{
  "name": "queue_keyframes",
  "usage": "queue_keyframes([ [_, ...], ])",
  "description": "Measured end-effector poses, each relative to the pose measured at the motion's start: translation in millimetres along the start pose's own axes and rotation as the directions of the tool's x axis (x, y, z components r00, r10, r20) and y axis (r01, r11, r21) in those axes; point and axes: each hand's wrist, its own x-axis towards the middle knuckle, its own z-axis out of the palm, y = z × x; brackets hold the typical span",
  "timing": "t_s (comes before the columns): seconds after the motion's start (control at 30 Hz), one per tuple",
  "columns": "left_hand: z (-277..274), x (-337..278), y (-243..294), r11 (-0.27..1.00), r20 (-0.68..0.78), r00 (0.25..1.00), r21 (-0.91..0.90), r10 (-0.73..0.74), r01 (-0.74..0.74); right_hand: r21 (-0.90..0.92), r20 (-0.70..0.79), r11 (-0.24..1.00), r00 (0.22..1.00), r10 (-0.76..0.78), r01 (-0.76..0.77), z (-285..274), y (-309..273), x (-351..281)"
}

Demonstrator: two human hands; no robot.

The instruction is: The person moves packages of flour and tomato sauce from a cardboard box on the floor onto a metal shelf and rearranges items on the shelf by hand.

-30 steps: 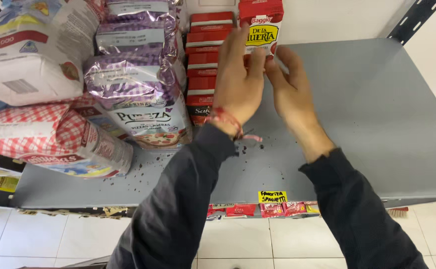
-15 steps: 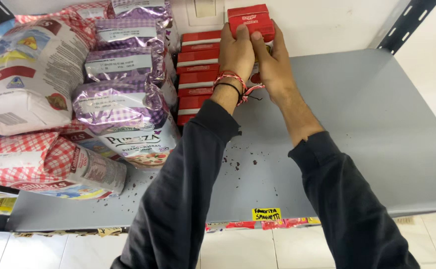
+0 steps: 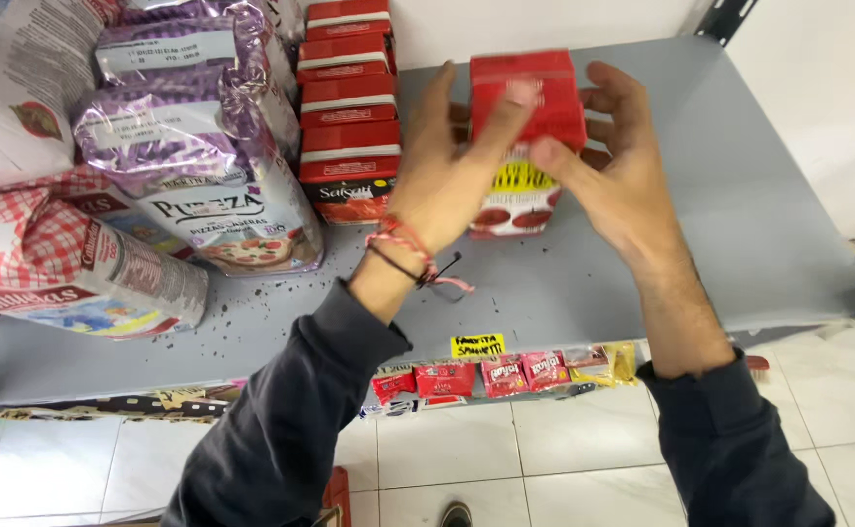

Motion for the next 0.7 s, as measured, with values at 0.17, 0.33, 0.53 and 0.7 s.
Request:
queue_keyframes([
  [0.17, 17.9, -37.3, -11.0, 0.992, 0.009, 0.998, -0.106, 0.07, -0.068, 0.225, 0.195, 0.964, 0.976, 0.096, -0.139, 29.9, 58.0, -30.7],
  [0.33, 31.9, -106.9, 0.3, 0.974, 0.019, 0.998, -0.217, -0.067, 0.07, 0.151, 0.094, 0.976, 0.985, 0.145, -0.158, 37.7, 43.1, -93.0],
  [0.53, 32.9, -242.9, 13.7, 0.972, -0.001, 0.986, -0.17, -0.167, 0.165, 0.22, 0.159, 0.829, 0.857, 0.489, -0.514, -1.2, -24.7, -232.7],
  [0.7, -13.3, -424.5, 46.4, 0.913, 0.171, 0.898, 0.126, -0.405, 0.387, 0.477, 0.277, 0.663, 0.815, 0.509, -0.577, 5.9, 81.8, -440.9],
])
